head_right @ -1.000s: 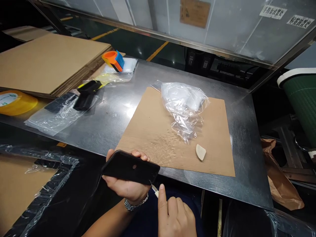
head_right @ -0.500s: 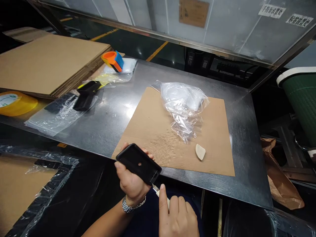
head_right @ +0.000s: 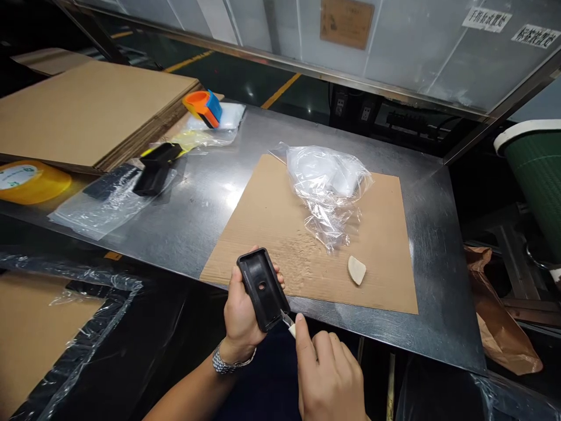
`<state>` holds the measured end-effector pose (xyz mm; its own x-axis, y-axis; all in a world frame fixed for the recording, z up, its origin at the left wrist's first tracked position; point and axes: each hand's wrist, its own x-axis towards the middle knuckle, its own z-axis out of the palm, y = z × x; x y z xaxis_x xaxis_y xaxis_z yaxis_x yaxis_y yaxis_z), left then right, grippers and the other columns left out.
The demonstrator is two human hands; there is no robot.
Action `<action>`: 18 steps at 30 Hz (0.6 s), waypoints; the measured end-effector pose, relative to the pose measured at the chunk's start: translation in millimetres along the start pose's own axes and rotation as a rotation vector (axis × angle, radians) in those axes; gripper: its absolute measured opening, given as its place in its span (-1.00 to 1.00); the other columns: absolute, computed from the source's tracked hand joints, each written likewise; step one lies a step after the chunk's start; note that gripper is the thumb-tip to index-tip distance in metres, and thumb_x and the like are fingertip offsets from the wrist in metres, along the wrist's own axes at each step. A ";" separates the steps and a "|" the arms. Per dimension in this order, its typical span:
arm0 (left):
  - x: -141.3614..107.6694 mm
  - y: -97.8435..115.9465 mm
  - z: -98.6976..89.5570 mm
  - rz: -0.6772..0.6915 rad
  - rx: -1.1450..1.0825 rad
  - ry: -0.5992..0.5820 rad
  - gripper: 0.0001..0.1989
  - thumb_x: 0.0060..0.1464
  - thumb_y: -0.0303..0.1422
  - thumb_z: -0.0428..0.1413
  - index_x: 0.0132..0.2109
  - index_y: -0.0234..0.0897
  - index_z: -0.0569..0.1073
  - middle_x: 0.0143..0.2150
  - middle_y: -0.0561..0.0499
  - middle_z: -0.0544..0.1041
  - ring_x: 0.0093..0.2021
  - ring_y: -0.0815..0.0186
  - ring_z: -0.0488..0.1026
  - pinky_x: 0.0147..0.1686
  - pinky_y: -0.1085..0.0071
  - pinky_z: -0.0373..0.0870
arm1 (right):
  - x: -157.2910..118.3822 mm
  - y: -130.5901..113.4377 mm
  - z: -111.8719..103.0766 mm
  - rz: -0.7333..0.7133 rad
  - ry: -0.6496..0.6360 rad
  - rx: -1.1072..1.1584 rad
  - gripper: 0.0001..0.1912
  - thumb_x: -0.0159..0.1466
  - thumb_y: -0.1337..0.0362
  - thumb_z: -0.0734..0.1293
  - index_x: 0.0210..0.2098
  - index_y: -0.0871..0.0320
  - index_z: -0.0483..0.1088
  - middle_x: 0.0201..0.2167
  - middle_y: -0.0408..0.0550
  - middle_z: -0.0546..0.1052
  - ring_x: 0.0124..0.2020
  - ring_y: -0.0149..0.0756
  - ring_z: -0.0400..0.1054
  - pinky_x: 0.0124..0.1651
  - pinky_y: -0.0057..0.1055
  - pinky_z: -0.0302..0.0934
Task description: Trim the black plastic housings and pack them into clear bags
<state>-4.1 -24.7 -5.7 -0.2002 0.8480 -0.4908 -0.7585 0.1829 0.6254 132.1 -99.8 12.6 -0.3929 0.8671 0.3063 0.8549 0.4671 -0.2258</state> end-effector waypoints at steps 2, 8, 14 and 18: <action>-0.2 0.5 0.8 -0.057 -0.021 -0.007 -0.49 0.12 -0.05 -0.10 0.16 -0.13 0.21 -0.40 0.02 0.46 -0.49 0.38 0.42 -0.55 0.51 0.36 | 3.7 2.0 1.5 0.104 -0.044 0.280 -0.67 0.30 0.38 0.11 0.05 0.27 0.23 -0.48 -0.06 0.39 -0.47 -0.36 0.29 -0.42 -0.46 0.17; -3.3 -0.9 2.3 -0.170 -0.059 -0.039 -0.50 0.11 -0.06 -0.09 0.15 -0.12 0.21 -0.40 0.03 0.46 -0.50 0.38 0.42 -0.54 0.52 0.36 | 12.5 -3.3 15.8 0.301 -0.119 0.872 -0.79 0.27 0.35 0.19 -0.14 0.12 0.37 -0.50 -0.17 0.41 -0.50 -0.44 0.30 -0.42 -0.55 0.22; -3.8 -4.2 2.8 -0.187 -0.023 0.000 -0.51 0.10 -0.05 -0.07 0.11 -0.17 0.27 -0.42 0.03 0.48 -0.51 0.38 0.42 -0.53 0.52 0.36 | 24.1 -8.9 21.3 0.221 -0.089 0.808 -0.82 0.27 0.37 0.18 -0.33 0.15 0.42 -0.55 -0.15 0.42 -0.54 -0.43 0.29 -0.47 -0.52 0.18; -0.3 -9.4 4.8 -0.253 -0.042 0.120 -0.53 0.09 -0.02 -0.07 -0.15 -0.35 0.43 -0.46 -0.01 0.49 -0.54 0.41 0.40 -0.54 0.54 0.33 | 10.8 -7.8 33.1 -0.033 0.143 0.575 -0.78 0.26 0.41 0.16 -0.14 0.19 0.36 -0.58 -0.09 0.43 -0.60 -0.37 0.28 -0.55 -0.45 0.16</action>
<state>6.1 -24.3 -8.6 -0.0708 0.7126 -0.6980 -0.8182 0.3588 0.4493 110.0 -88.4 -12.9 -0.3322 0.8374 0.4341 0.5063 0.5466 -0.6670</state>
